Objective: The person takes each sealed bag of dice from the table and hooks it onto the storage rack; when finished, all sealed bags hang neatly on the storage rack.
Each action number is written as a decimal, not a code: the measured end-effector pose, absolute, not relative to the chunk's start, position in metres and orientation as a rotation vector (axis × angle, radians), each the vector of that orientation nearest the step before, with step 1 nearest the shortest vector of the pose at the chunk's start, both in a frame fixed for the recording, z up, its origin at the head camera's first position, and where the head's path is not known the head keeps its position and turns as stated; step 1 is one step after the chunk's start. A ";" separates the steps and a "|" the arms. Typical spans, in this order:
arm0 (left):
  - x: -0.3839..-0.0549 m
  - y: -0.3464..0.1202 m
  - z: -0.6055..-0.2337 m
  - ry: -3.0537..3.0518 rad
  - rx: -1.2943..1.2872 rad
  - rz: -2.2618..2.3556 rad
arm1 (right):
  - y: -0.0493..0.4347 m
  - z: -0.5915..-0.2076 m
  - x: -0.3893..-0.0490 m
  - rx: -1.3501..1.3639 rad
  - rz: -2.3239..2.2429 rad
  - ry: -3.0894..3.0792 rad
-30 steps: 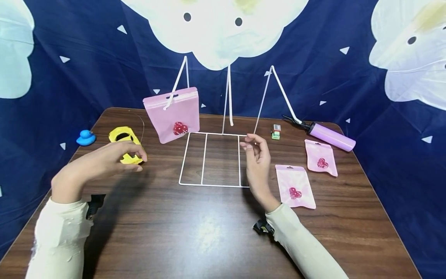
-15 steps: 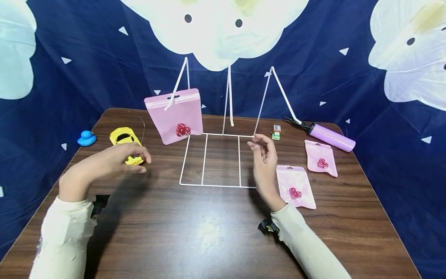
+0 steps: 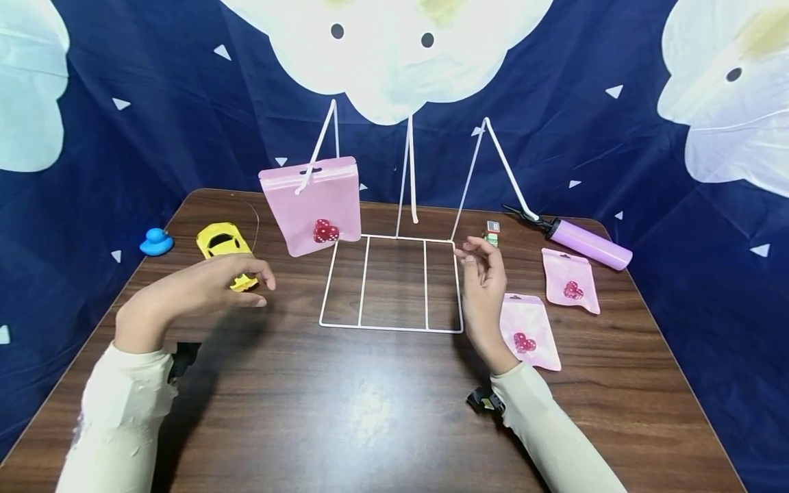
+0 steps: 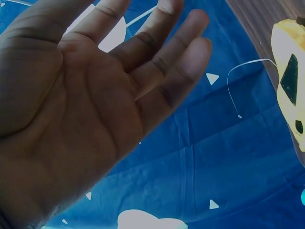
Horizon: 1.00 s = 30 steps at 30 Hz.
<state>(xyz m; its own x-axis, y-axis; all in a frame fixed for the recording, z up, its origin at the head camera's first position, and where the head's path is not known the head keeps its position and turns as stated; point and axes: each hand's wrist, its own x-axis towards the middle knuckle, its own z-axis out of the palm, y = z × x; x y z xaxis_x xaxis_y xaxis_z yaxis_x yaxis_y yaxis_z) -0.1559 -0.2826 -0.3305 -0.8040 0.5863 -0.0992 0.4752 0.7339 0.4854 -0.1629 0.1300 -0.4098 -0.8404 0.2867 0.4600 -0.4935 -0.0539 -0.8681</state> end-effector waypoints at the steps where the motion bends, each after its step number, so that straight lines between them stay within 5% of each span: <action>1: -0.156 -0.282 -0.331 2.686 0.848 0.658 | 0.132 -0.410 -0.163 0.206 1.939 -1.711; 30: -0.163 -0.273 -0.344 2.669 0.940 0.635 | 0.159 -0.422 -0.165 0.195 1.843 -1.698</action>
